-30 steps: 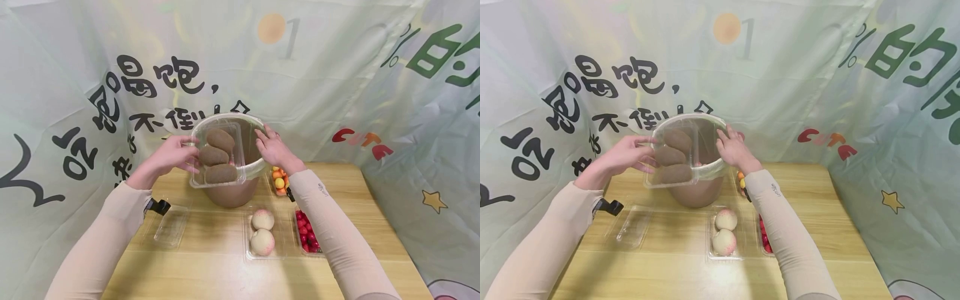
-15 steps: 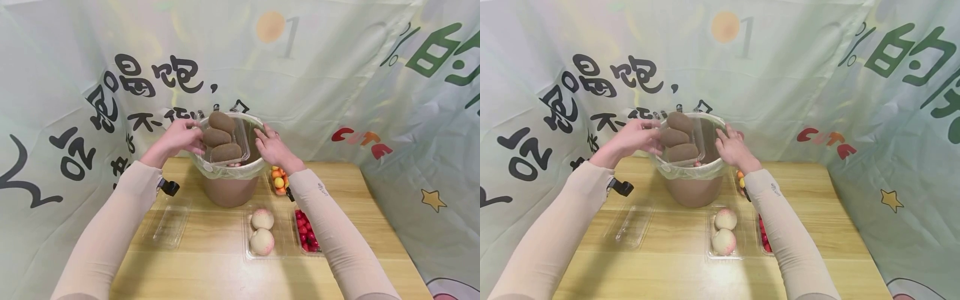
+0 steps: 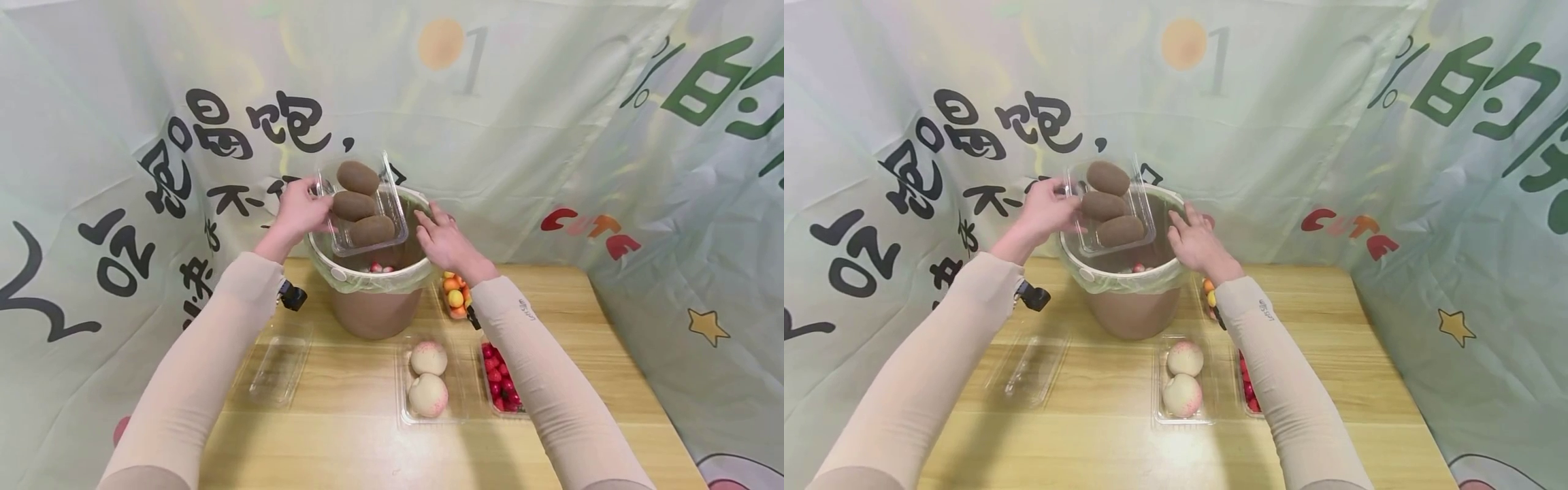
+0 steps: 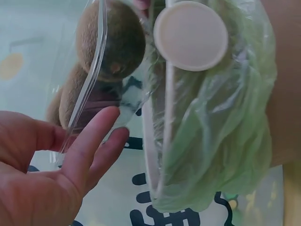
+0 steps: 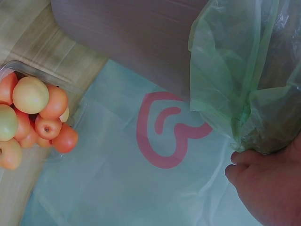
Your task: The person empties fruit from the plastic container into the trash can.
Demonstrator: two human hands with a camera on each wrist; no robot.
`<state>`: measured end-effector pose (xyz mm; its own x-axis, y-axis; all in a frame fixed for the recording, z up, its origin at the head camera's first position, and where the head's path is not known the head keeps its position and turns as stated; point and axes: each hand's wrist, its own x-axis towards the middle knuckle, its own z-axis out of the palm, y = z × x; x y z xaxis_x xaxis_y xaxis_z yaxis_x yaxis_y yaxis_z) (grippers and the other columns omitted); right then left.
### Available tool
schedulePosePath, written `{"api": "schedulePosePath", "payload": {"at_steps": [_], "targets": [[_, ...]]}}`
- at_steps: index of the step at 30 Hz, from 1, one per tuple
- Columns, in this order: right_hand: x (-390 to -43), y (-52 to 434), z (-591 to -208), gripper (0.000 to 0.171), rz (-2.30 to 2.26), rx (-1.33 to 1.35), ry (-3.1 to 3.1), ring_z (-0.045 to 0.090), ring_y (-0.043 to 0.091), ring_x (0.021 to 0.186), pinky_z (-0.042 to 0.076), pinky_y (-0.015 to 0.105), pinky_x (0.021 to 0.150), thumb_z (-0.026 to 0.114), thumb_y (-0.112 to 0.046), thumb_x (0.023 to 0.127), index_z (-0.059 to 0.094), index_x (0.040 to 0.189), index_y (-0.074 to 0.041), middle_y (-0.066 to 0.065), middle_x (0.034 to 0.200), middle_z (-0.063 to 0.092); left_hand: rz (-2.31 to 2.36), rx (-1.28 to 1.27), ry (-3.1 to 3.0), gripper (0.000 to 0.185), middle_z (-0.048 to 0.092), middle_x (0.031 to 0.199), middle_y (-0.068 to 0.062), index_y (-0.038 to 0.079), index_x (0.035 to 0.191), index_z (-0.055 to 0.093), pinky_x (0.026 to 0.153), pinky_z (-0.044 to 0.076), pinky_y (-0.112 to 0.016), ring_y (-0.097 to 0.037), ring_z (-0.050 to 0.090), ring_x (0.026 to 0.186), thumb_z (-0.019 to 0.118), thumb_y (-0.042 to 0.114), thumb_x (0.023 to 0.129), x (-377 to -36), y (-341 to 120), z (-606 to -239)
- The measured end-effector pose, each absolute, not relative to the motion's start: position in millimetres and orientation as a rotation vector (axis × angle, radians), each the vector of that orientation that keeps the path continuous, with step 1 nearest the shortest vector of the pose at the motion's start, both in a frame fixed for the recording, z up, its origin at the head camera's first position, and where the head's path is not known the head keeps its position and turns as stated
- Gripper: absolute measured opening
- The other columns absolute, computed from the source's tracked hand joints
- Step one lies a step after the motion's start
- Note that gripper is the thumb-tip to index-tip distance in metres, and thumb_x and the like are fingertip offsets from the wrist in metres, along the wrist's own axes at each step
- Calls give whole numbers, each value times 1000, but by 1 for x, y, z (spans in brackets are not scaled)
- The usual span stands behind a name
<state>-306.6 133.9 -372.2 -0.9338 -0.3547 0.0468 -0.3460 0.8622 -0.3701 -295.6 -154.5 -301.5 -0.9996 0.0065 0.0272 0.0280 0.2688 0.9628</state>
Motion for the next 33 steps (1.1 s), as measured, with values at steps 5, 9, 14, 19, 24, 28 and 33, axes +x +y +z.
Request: {"api": "schedulePosePath", "payload": {"at_steps": [5,9,14,19,24,28,33], "targets": [[-307,134,-372,62,-581,-566,3004,12,49,162,8,56,135,19,-38,113,25,168,-10,23,177,2,-1719,10,-2476,43,68,78,-9,-1,142,56,54,64,-30,-9,65,45,54,4,99,-298,-152,-309],[-306,134,-372,63,-583,-560,2998,11,49,162,9,57,135,19,-39,113,26,168,-10,22,177,2,-1591,21,-2473,50,71,93,-15,3,150,53,52,61,-26,-9,65,46,55,6,99,-300,-150,-314],[-307,134,-372,63,-583,-566,2999,11,47,162,8,56,135,19,-38,112,26,168,-10,22,177,1,-1519,38,-2418,50,72,98,-14,7,148,55,49,56,-21,-7,64,47,53,7,98,-301,-145,-318],[-308,134,-372,62,-593,-565,2994,10,46,163,6,56,135,21,-37,113,25,168,-10,22,177,1,-1509,36,-2328,49,75,96,-18,5,144,58,48,54,-19,-2,59,42,51,5,96,-302,-141,-321],[-308,134,-372,63,-591,-564,2989,9,45,163,6,56,135,18,-39,112,25,168,-10,21,177,1,-1418,19,-2275,46,78,97,-21,5,141,61,68,52,-23,-4,59,54,53,6,96,-302,-138,-324],[-307,134,-372,64,-598,-560,2985,9,45,163,7,56,135,18,-40,112,25,168,-11,21,178,0,-1351,-20,-2230,44,78,102,-19,5,140,60,80,52,-38,-20,65,78,54,6,97,-303,-135,-327],[-307,135,-372,63,-599,-553,2979,8,45,163,6,56,135,18,-40,113,24,169,-12,20,178,-1,-1305,-63,-2163,43,78,104,-21,3,139,60,84,52,-46,-33,69,87,55,4,97,-303,-130,-330]]}}
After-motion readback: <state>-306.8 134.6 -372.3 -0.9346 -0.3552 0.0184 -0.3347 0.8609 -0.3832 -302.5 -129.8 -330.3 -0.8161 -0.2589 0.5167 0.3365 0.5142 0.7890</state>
